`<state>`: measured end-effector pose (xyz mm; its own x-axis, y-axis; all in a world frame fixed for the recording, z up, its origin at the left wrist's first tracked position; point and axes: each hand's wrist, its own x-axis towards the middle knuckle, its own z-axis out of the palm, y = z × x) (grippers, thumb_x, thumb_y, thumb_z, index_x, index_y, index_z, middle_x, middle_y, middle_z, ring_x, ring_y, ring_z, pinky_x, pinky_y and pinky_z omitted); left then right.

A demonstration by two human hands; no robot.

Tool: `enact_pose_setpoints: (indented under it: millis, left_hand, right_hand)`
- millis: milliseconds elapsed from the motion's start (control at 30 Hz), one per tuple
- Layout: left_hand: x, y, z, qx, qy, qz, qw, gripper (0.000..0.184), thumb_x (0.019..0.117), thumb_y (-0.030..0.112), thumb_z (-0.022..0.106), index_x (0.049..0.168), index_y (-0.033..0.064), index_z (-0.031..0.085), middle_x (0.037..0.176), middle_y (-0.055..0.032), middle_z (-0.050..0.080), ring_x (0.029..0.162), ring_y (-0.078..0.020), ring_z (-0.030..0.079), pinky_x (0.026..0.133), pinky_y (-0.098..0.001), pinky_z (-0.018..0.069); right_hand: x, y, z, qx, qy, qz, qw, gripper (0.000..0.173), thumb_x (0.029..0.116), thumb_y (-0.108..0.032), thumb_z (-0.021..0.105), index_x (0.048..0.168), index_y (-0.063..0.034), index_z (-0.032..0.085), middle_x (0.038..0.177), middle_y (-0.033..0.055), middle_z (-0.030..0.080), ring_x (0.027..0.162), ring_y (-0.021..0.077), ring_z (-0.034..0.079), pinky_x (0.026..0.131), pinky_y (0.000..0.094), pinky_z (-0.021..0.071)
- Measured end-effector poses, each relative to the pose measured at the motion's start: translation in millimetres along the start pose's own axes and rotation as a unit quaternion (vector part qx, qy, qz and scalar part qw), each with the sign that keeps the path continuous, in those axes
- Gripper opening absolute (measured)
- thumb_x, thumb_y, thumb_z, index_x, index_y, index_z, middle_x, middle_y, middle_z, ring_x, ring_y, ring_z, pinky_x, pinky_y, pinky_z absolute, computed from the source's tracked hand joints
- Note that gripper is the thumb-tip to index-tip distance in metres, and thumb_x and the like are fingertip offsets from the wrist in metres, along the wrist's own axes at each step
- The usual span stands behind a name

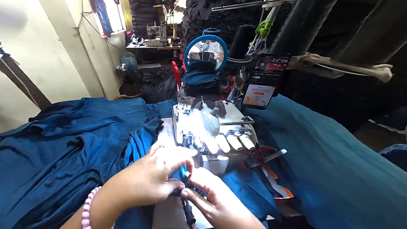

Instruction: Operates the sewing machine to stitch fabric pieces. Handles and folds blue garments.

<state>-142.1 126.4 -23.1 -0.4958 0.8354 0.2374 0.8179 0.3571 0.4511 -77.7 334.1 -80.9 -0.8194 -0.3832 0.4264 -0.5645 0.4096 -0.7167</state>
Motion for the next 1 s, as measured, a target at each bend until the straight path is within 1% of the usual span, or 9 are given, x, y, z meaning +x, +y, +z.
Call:
enact_pose_setpoints:
  millis: [67,100,233,333,400,533,633,833,1000]
  left_hand:
    - [5,0,-12,-0.021,-0.096,-0.040,0.994,0.036,0.0956,0.028,0.066,0.128,0.0112,0.063,0.114,-0.0067,0.070,0.111,-0.0240,0.063,0.099,-0.0571,0.0393]
    - [7,-1,-17,-0.013,-0.126,-0.050,0.991,0.033,0.0974,0.031,0.064,0.122,0.0094,0.067,0.110,-0.0095,0.070,0.109,-0.0265,0.063,0.098,-0.0580,0.0381]
    - [14,-6,-23,-0.021,-0.156,0.016,0.987,0.021,0.0961,0.024,0.065,0.089,0.0045,0.069,0.098,-0.0129,0.065,0.104,-0.0292,0.060,0.095,-0.0557,0.0402]
    - [19,-7,-21,-0.071,-0.201,0.032,0.977,0.018,0.0943,0.018,0.061,0.086,0.0023,0.067,0.086,-0.0110,0.063,0.086,-0.0221,0.061,0.075,-0.0405,0.0472]
    - [22,-3,-18,-0.036,-0.247,0.001,0.968,0.017,0.0958,0.014,0.060,0.091,0.0004,0.067,0.085,-0.0139,0.064,0.083,-0.0265,0.063,0.070,-0.0447,0.0490]
    - [26,-21,-8,0.157,-0.208,-0.003,0.965,0.015,0.0878,0.013,0.060,0.093,0.0077,0.073,0.092,-0.0134,0.069,0.095,-0.0351,0.066,0.074,-0.0570,0.0487]
    - [27,-24,-12,0.210,-0.212,-0.046,0.953,0.021,0.0944,0.018,0.057,0.104,0.0122,0.075,0.109,-0.0112,0.069,0.111,-0.0327,0.062,0.093,-0.0585,0.0452]
    - [14,-2,2,0.225,-0.113,0.076,0.965,0.014,0.0916,0.018,0.057,0.083,0.0123,0.066,0.080,-0.0065,0.064,0.083,-0.0290,0.066,0.075,-0.0509,0.0501]
    - [14,-8,10,0.223,-0.108,0.082,0.965,0.014,0.0907,0.019,0.056,0.084,0.0127,0.067,0.092,-0.0054,0.066,0.092,-0.0277,0.065,0.078,-0.0513,0.0498]
  right_hand:
    - [-2,-3,0,-0.057,0.028,-0.004,0.998,0.028,0.0997,-0.029,0.062,0.088,-0.0061,0.074,0.086,0.0060,0.069,0.090,0.0182,0.064,0.083,0.0413,0.0472]
    - [-3,-2,-1,-0.066,0.021,0.002,0.998,0.027,0.0994,-0.031,0.063,0.091,-0.0076,0.075,0.085,0.0047,0.070,0.089,0.0187,0.065,0.082,0.0437,0.0477]
    - [-5,16,3,0.048,-0.030,0.037,0.998,0.023,0.0992,-0.023,0.064,0.096,-0.0031,0.074,0.090,0.0066,0.069,0.090,0.0133,0.064,0.084,0.0307,0.0499]
    - [-19,17,10,0.148,-0.018,0.047,0.988,0.018,0.0990,-0.011,0.063,0.098,0.0034,0.074,0.097,0.0100,0.070,0.090,0.0072,0.065,0.083,0.0214,0.0533]
    - [-32,14,17,0.179,-0.010,0.068,0.982,0.018,0.0993,-0.007,0.061,0.097,0.0064,0.072,0.095,0.0129,0.069,0.084,0.0092,0.065,0.077,0.0234,0.0543]
    - [-38,22,25,0.188,0.007,0.085,0.979,0.018,0.1004,-0.008,0.060,0.099,0.0055,0.072,0.097,0.0128,0.069,0.088,0.0106,0.066,0.081,0.0252,0.0556]
    - [-26,32,24,0.171,0.016,0.064,0.983,0.018,0.0997,-0.011,0.062,0.099,0.0028,0.073,0.100,0.0107,0.070,0.090,0.0083,0.066,0.082,0.0225,0.0554]
    - [-19,37,23,0.171,0.008,0.042,0.984,0.019,0.0996,-0.014,0.063,0.095,0.0017,0.072,0.095,0.0086,0.068,0.086,0.0057,0.063,0.079,0.0191,0.0514]
    - [-20,41,24,0.172,0.006,0.030,0.985,0.018,0.1008,-0.015,0.062,0.095,-0.0003,0.071,0.095,0.0079,0.067,0.085,0.0062,0.062,0.077,0.0187,0.0510]
